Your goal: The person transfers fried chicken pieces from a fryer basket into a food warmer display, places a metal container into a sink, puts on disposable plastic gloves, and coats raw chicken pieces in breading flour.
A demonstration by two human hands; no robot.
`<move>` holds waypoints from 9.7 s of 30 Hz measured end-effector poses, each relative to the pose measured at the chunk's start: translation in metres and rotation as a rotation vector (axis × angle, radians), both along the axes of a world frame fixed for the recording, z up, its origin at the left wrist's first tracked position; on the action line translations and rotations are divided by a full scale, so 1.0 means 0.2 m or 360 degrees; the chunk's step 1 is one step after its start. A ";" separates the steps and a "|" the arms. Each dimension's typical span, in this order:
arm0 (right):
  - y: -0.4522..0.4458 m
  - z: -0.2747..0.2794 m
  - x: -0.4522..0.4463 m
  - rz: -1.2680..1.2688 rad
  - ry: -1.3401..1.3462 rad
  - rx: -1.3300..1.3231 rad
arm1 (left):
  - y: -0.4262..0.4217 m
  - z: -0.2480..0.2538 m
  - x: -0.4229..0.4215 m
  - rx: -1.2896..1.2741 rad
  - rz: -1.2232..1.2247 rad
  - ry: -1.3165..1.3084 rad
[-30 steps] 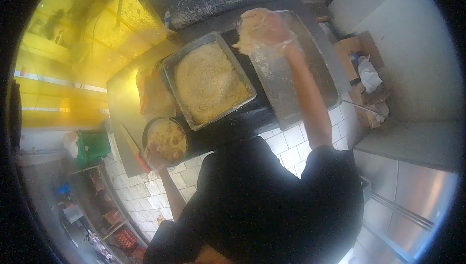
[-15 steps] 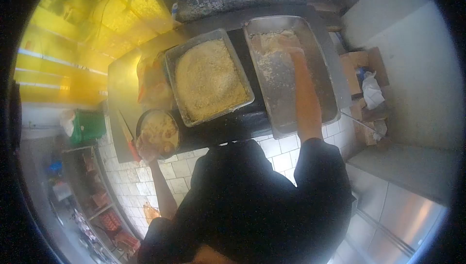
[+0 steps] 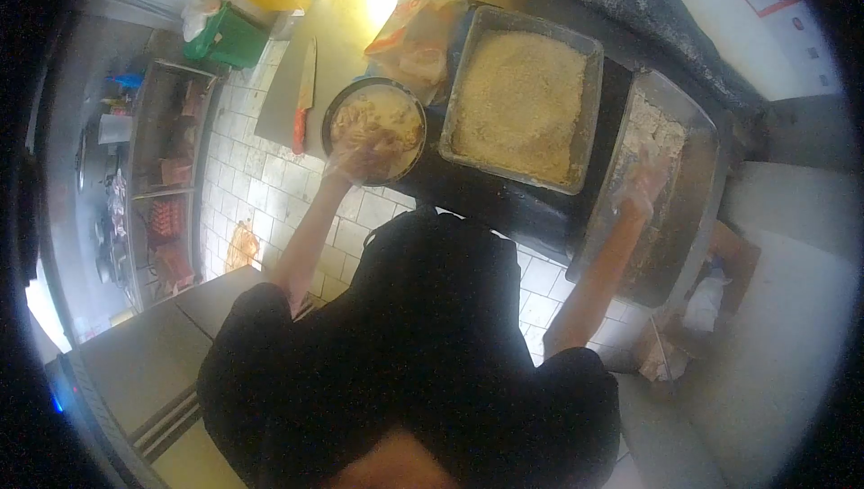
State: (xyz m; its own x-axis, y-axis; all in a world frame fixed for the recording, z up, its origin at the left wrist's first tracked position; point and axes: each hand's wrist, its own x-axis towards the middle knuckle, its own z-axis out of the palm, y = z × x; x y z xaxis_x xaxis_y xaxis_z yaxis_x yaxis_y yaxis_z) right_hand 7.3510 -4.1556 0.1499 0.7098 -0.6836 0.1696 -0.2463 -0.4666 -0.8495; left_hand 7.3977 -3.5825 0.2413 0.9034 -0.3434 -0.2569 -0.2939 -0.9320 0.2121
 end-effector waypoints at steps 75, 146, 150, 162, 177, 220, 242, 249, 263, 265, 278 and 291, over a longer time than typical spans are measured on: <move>1.06 0.32 0.13 0.0723 0.1545 -0.0199 | 0.27 -0.29 0.13 -0.0787 0.0278 -0.0175; 1.06 0.15 0.56 0.1069 0.0640 -0.1320 | 0.31 -0.46 -0.06 -0.0783 0.0150 -0.0457; 0.85 -0.20 0.85 0.1245 0.0457 0.0652 | 0.30 -0.40 -0.05 -0.1058 0.0367 -0.0454; 1.02 0.38 0.69 0.1586 0.0940 -0.0442 | 0.34 -0.55 -0.07 -0.0853 0.0269 -0.0607; 1.26 0.03 0.89 0.1350 0.0685 -0.1491 | 0.28 -0.42 -0.03 -0.0838 0.0552 -0.0185; 0.90 0.34 0.44 0.1213 0.1343 0.0470 | 0.40 -0.64 -0.03 -0.0755 0.0397 -0.0494; 1.43 0.54 0.21 0.1172 0.1182 -0.0690 | 0.36 -0.57 -0.02 -0.1004 0.0419 -0.0456; 1.41 -0.01 0.28 0.1046 0.0638 -0.0818 | 0.37 -0.55 -0.01 -0.0618 0.0247 -0.0398; 1.06 -0.16 0.54 0.0903 0.0561 -0.0746 | 0.36 -0.53 0.00 -0.0563 0.0277 -0.0341; 1.06 -0.15 0.50 0.0971 0.0634 -0.1033 | 0.37 -0.56 0.01 -0.0730 0.0496 -0.0081; 1.02 0.04 0.24 0.0542 0.1197 -0.0398 | 0.36 -0.50 -0.02 -0.0900 0.0356 -0.0409; 0.83 0.07 0.40 0.0648 0.0733 -0.0635 | 0.38 -0.58 -0.02 -0.0715 0.0180 -0.0550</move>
State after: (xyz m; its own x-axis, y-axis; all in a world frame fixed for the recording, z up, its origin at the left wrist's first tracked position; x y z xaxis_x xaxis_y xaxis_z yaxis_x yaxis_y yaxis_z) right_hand 7.4320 -3.9894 0.1632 0.9540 -0.2988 -0.0263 -0.2784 -0.8497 -0.4478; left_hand 7.3927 -3.5056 0.1254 0.9463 -0.2469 0.2085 -0.3203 -0.8023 0.5037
